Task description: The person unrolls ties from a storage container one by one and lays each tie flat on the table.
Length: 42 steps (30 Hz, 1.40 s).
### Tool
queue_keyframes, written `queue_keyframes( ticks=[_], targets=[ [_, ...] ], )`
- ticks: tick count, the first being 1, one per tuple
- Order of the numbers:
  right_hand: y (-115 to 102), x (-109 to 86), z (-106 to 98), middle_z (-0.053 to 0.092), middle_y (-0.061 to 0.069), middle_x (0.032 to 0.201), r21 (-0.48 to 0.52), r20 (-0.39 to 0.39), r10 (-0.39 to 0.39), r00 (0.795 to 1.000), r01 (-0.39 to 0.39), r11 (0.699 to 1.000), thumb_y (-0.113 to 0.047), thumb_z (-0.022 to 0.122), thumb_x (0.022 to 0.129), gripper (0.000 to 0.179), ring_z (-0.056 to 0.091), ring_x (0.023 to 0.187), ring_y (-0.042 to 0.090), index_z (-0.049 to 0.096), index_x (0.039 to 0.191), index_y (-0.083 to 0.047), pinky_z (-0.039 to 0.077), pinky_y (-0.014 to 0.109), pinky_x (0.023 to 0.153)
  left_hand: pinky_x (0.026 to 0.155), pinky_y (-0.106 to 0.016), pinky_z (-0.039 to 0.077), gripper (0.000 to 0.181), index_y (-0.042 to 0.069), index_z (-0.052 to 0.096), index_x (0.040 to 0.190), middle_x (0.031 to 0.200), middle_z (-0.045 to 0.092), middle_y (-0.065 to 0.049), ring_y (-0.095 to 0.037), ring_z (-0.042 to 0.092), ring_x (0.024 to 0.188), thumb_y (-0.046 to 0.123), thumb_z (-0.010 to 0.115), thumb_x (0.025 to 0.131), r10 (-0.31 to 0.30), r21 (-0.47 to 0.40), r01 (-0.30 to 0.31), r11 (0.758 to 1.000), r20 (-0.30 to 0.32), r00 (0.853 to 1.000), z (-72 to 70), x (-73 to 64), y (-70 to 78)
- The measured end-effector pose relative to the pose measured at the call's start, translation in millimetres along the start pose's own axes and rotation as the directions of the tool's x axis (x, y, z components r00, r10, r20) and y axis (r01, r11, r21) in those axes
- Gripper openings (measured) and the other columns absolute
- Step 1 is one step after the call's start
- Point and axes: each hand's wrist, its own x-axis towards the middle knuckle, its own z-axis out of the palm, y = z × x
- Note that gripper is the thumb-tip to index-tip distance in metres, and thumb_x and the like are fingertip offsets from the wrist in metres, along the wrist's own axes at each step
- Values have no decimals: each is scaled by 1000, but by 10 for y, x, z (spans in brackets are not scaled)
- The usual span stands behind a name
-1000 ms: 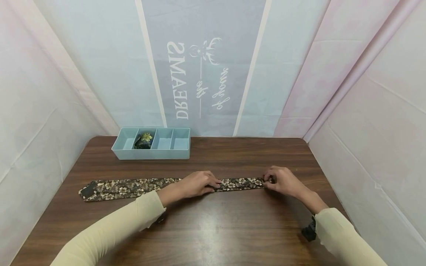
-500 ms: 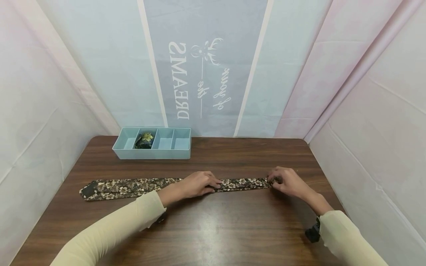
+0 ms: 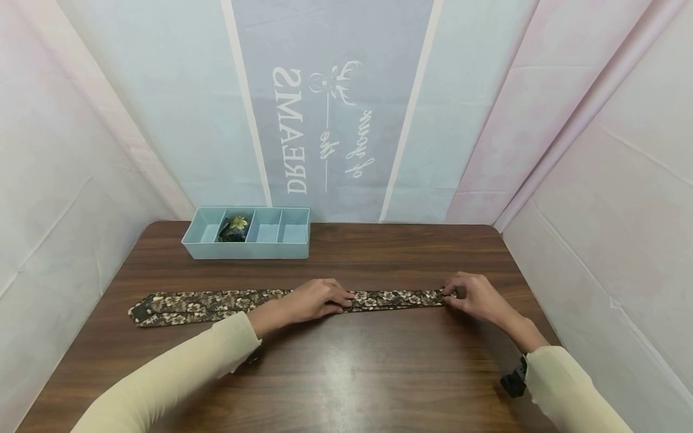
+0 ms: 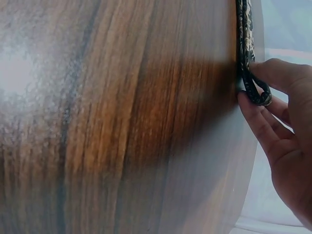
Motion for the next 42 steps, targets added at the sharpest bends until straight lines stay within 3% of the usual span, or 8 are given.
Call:
queue_keyframes(
  ticks=[12, 22, 31, 36, 42],
  targets=[
    [49, -32, -9, 78, 2, 100, 18, -20, 35, 999, -35, 999, 16, 86, 73, 39, 74, 91, 19, 78, 93, -16, 65, 34, 67, 113, -33, 50, 30, 16, 76, 132, 146, 66, 1, -17, 62, 133, 20, 73, 103, -12, -6, 12, 1000, 12, 1000, 16, -23, 3],
    [21, -40, -56, 79, 3, 103, 89, 5, 114, 993, -114, 989, 15, 85, 78, 36, 75, 94, 22, 79, 95, -16, 66, 39, 75, 113, -38, 51, 31, 17, 75, 134, 146, 66, 0, -19, 63, 134, 21, 71, 103, 6, -5, -6, 1000, 3, 1000, -4, -43, -17],
    [51, -44, -85, 79, 3, 103, 84, 30, 140, 990, -142, 986, 13, 85, 79, 35, 74, 96, 14, 79, 97, -16, 65, 37, 78, 117, -40, 47, 30, 16, 76, 132, 147, 65, -1, -21, 61, 136, 21, 73, 102, -46, -35, 47, 998, 17, 999, -35, -99, -31],
    [74, -36, -81, 79, 3, 103, 99, 40, 148, 988, -151, 983, 14, 84, 80, 34, 72, 96, 9, 79, 97, -16, 65, 35, 78, 116, -40, 48, 35, 14, 73, 135, 149, 64, -3, -22, 61, 136, 22, 75, 101, -78, -35, 79, 996, 17, 997, -92, -187, -47],
    [66, -38, -82, 79, 6, 105, 150, 47, 167, 985, -172, 974, 11, 83, 82, 31, 72, 97, 11, 79, 99, -14, 65, 34, 77, 116, -42, 49, 40, 13, 71, 139, 149, 64, -6, -23, 60, 136, 26, 75, 101, -94, -47, 92, 995, -24, 995, -216, -399, -109]
  ],
)
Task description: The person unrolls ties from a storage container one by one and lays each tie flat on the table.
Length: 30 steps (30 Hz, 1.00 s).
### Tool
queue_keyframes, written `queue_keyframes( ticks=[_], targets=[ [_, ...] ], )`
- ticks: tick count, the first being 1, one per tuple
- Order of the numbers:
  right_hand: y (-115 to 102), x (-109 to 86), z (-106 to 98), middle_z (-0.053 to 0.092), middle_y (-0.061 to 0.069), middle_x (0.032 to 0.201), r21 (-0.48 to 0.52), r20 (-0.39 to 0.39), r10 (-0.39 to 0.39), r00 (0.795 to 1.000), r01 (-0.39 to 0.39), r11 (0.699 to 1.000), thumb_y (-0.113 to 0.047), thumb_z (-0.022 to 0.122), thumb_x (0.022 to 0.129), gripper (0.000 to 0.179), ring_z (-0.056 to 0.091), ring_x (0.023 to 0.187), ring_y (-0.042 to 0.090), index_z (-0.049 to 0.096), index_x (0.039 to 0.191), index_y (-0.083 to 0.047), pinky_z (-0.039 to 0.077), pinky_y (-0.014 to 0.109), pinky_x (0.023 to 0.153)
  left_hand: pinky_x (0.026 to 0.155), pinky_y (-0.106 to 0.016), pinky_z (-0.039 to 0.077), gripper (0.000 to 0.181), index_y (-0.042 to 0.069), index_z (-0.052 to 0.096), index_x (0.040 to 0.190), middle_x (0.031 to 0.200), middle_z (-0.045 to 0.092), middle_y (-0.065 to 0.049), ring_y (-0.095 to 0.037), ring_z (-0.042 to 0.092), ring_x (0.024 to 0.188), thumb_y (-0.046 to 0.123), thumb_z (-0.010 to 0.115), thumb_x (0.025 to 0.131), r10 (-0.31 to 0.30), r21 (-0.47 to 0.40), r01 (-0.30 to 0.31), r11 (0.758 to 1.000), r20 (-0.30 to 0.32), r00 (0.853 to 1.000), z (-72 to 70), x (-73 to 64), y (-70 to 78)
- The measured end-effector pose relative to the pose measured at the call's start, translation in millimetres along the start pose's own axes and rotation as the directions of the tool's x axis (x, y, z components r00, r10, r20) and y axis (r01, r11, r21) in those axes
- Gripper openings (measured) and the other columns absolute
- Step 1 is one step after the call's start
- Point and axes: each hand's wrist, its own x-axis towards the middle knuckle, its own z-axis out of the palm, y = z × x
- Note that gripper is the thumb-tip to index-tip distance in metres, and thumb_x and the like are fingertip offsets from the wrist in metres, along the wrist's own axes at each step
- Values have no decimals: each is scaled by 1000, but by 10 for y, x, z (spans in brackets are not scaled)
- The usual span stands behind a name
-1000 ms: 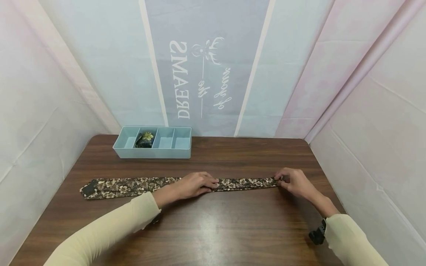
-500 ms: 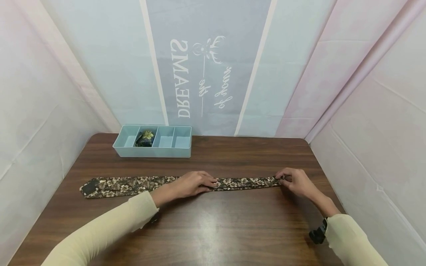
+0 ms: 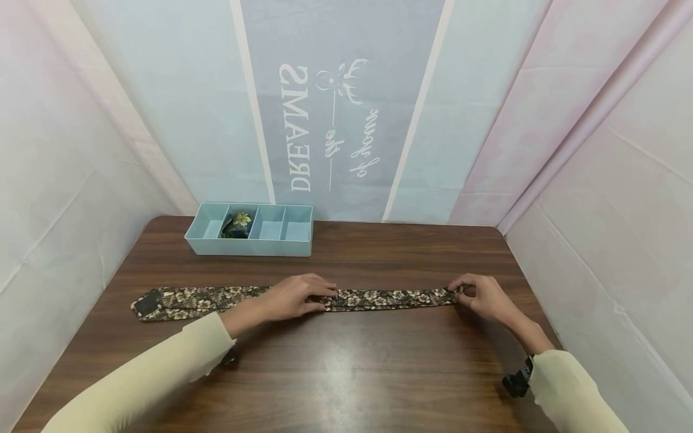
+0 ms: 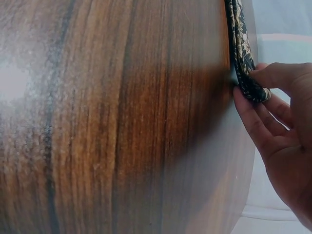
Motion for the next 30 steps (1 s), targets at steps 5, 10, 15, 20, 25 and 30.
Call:
queue_keyframes(
  ticks=[5, 10, 15, 20, 25, 30],
  targets=[
    [21, -20, -23, 79, 7, 106, 37, 5, 32, 999, -32, 999, 6, 84, 85, 25, 71, 97, 5, 80, 101, -14, 63, 21, 78, 113, -43, 51, 41, 10, 71, 138, 145, 67, -7, -24, 63, 132, 25, 76, 100, -4, -21, 3, 1000, -79, 997, -66, -157, -88],
    [50, -26, -46, 78, 9, 109, 78, 36, 68, 997, -70, 994, -1, 84, 89, 21, 68, 99, -2, 79, 105, -12, 61, 17, 80, 109, -44, 54, 40, 7, 73, 134, 139, 70, -8, -25, 66, 127, 23, 79, 98, -33, -41, 27, 999, -144, 989, -141, -346, -168],
    [56, -29, -64, 77, 13, 113, 147, 68, 100, 993, -109, 983, -6, 84, 91, 21, 70, 101, 0, 79, 111, -11, 60, 17, 77, 106, -45, 56, 40, 7, 74, 132, 131, 75, -6, -26, 69, 122, 21, 82, 95, -113, -66, 102, 993, -203, 973, -295, -620, -249],
    [67, -25, -67, 76, 16, 115, 188, 86, 125, 988, -139, 972, -7, 85, 90, 24, 70, 101, 1, 79, 113, -10, 59, 17, 75, 102, -50, 58, 43, 7, 75, 131, 128, 76, -8, -30, 69, 119, 19, 85, 91, -195, -56, 187, 981, -279, 940, -470, -940, -393],
    [87, -18, -85, 79, 12, 113, 157, 82, 100, 992, -112, 981, -7, 87, 88, 26, 68, 98, -2, 80, 112, -12, 55, 13, 79, 95, -54, 59, 43, 6, 76, 129, 123, 76, -14, -34, 70, 113, 15, 88, 88, -253, -36, 258, 966, -358, 899, -615, -1249, -556],
    [102, -7, -96, 79, 9, 114, 154, 94, 59, 994, -73, 985, -7, 87, 88, 27, 65, 104, -4, 80, 114, -12, 52, 11, 85, 92, -60, 58, 48, 5, 74, 132, 125, 74, -17, -39, 67, 114, 16, 88, 88, -321, -19, 339, 941, -373, 870, -732, -1577, -690]
  ],
)
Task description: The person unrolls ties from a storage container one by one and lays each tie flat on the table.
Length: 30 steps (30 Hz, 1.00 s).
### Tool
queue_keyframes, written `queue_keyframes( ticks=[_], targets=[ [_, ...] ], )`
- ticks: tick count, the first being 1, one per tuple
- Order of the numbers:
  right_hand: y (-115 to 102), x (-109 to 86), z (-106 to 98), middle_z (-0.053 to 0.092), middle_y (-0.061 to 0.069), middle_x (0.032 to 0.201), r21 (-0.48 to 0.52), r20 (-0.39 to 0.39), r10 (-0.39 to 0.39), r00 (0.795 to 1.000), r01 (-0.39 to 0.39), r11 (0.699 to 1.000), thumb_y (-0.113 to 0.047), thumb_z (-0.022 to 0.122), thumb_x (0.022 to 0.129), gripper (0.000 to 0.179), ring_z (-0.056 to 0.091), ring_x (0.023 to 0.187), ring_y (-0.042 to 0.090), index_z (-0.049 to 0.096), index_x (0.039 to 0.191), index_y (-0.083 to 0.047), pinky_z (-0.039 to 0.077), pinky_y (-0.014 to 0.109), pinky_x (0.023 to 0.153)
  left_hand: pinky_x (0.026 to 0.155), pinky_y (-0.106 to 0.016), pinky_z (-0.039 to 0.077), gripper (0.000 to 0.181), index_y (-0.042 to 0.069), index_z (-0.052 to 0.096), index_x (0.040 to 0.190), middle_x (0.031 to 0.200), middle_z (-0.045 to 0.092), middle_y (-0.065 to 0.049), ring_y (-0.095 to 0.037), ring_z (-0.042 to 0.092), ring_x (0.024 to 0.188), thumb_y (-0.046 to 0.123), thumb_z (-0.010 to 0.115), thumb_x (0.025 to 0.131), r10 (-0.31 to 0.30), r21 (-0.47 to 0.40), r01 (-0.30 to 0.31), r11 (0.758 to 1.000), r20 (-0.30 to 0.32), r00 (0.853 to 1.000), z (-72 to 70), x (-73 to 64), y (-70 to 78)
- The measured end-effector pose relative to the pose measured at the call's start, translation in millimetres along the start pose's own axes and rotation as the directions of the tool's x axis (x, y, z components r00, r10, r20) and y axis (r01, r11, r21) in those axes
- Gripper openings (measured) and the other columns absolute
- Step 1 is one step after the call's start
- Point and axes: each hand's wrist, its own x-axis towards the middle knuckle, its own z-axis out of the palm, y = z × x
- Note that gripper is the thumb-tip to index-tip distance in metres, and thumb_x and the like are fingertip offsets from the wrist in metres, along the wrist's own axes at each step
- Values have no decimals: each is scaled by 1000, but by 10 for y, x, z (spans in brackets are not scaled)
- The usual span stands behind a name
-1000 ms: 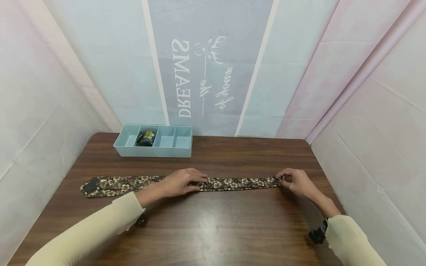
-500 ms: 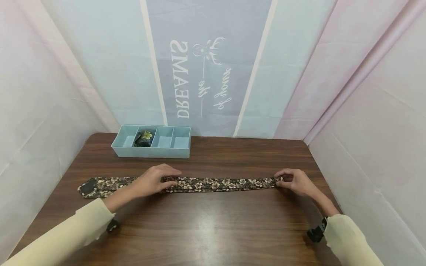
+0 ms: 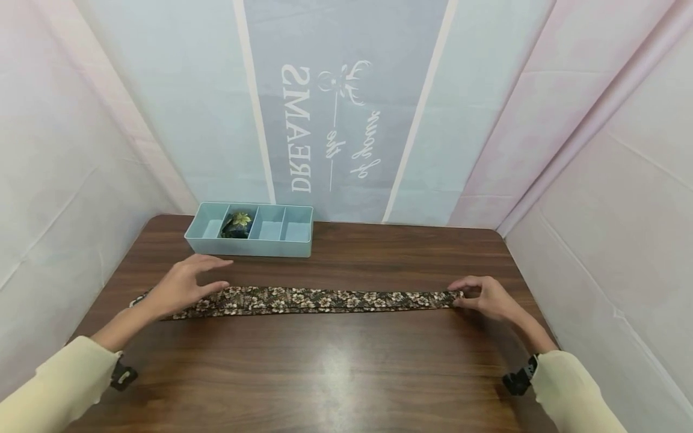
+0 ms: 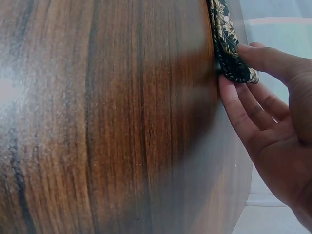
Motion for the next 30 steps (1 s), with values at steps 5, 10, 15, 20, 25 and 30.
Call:
queue_keyframes(
  ticks=[5, 10, 15, 20, 25, 30],
  targets=[
    [1, -7, -20, 78, 12, 115, 36, 22, -7, 1000, 6, 999, -5, 85, 89, 26, 65, 109, -7, 81, 114, -12, 51, 9, 88, 98, -68, 52, 55, 7, 69, 141, 133, 68, -22, -45, 61, 122, 25, 86, 92, -101, 6, 101, 995, 95, 990, -182, -196, -199],
    [21, -9, -37, 77, 13, 117, 57, 48, -25, 999, 22, 998, -3, 84, 90, 27, 63, 113, -8, 81, 115, -11, 49, 8, 91, 96, -72, 49, 59, 7, 67, 143, 136, 64, -25, -49, 58, 123, 32, 85, 93, -132, 4, 132, 991, 125, 983, -304, -391, -365],
    [51, -6, -34, 77, 16, 119, 84, 61, -35, 998, 30, 996, -2, 84, 89, 28, 62, 114, -8, 80, 116, -9, 49, 8, 92, 92, -73, 48, 63, 8, 69, 141, 133, 65, -25, -49, 57, 121, 34, 89, 88, -146, 41, 143, 989, 78, 986, -375, -565, -512],
    [54, -17, -29, 76, 17, 120, 93, 65, -18, 998, 12, 996, -5, 85, 89, 29, 61, 115, -9, 80, 118, -8, 50, 10, 91, 89, -70, 48, 63, 4, 69, 138, 128, 66, -27, -50, 59, 114, 28, 91, 85, -155, 39, 153, 987, 40, 987, -426, -696, -623],
    [41, -25, -26, 75, 18, 122, 94, 70, -1, 998, -6, 996, -6, 85, 90, 30, 61, 115, -9, 80, 119, -8, 52, 12, 88, 89, -72, 49, 64, 2, 68, 139, 129, 64, -30, -54, 60, 115, 29, 90, 86, -185, 38, 183, 982, 84, 979, -461, -786, -669],
    [30, -19, -23, 75, 18, 122, 97, 70, 6, 998, -13, 995, -6, 85, 90, 29, 61, 116, -9, 80, 118, -8, 52, 12, 87, 87, -70, 53, 64, 2, 69, 139, 128, 64, -29, -52, 63, 114, 30, 91, 85, -206, 40, 204, 978, 63, 977, -468, -851, -708]
  ],
)
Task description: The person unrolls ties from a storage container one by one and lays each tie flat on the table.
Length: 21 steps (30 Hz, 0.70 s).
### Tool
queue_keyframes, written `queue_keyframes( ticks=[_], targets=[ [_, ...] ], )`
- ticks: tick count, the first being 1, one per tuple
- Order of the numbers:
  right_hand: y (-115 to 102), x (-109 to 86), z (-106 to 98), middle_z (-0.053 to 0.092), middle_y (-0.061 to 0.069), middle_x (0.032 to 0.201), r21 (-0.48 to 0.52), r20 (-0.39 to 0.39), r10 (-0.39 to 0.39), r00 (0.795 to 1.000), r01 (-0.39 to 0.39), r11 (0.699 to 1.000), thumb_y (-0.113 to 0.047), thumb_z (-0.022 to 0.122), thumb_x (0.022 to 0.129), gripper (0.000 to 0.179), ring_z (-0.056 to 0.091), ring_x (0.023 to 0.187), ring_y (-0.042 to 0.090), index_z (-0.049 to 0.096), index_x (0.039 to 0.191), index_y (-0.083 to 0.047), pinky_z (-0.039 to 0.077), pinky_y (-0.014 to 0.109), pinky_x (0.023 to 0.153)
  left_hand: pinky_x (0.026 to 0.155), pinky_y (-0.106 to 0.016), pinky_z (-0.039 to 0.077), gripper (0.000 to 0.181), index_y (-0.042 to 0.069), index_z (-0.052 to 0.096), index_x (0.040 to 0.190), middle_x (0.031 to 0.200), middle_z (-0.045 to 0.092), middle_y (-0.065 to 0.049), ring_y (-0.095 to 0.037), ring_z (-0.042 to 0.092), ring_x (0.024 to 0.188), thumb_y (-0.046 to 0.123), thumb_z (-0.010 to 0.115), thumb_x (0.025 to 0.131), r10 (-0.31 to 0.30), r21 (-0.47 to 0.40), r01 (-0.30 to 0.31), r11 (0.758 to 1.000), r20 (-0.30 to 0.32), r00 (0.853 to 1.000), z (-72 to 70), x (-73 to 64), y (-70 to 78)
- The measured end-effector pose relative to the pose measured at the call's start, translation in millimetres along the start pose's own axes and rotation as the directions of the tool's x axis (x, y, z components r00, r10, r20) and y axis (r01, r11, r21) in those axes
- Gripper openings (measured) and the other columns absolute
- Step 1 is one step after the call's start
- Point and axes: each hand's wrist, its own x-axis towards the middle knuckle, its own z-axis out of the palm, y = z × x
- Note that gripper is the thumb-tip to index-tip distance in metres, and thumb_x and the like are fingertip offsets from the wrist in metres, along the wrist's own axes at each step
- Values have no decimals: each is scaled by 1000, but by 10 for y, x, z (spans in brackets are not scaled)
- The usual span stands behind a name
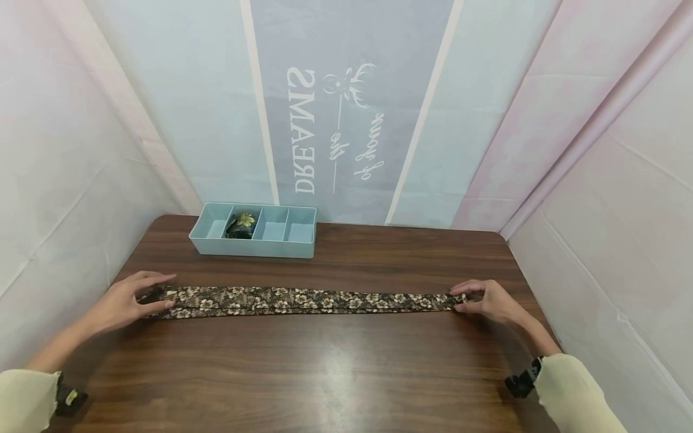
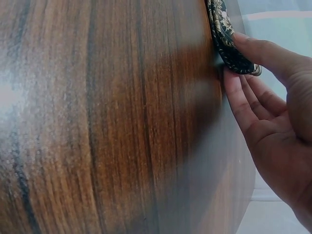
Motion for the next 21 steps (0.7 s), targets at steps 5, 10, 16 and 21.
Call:
queue_keyframes(
  ticks=[5, 10, 16, 21],
  targets=[
    [-7, -6, 7, 76, 16, 122, -5, -9, 32, 999, -32, 999, -9, 86, 90, 28, 61, 115, -10, 80, 118, -10, 52, 12, 88, 77, -48, 58, 60, 3, 71, 136, 125, 68, -23, -43, 67, 106, 27, 92, 84, -17, -20, 16, 1000, -32, 999, -3, -44, -29],
    [-39, -10, 5, 76, 13, 122, -36, -11, 65, 998, -65, 997, -13, 85, 91, 28, 60, 116, -10, 80, 118, -13, 53, 13, 89, 69, -28, 53, 58, 5, 70, 138, 122, 71, -16, -20, 64, 97, 30, 89, 88, -84, -70, 83, 994, -7, 996, -8, -80, -40],
    [-37, -17, 7, 76, 13, 123, -45, -16, 82, 996, -83, 996, -14, 85, 91, 28, 61, 114, -9, 80, 119, -13, 56, 17, 86, 76, -22, 51, 59, 9, 68, 143, 128, 73, -17, -16, 65, 105, 33, 86, 92, -160, -153, 168, 974, 62, 985, -50, -80, -28],
    [-27, -27, 22, 76, 12, 122, -43, -31, 95, 995, -96, 994, -15, 86, 91, 27, 60, 114, -10, 81, 118, -14, 54, 14, 87, 94, -32, 52, 58, 11, 67, 144, 141, 66, -18, -42, 60, 125, 31, 85, 92, -159, -203, 169, 964, 65, 985, -78, -95, 22]
  ],
)
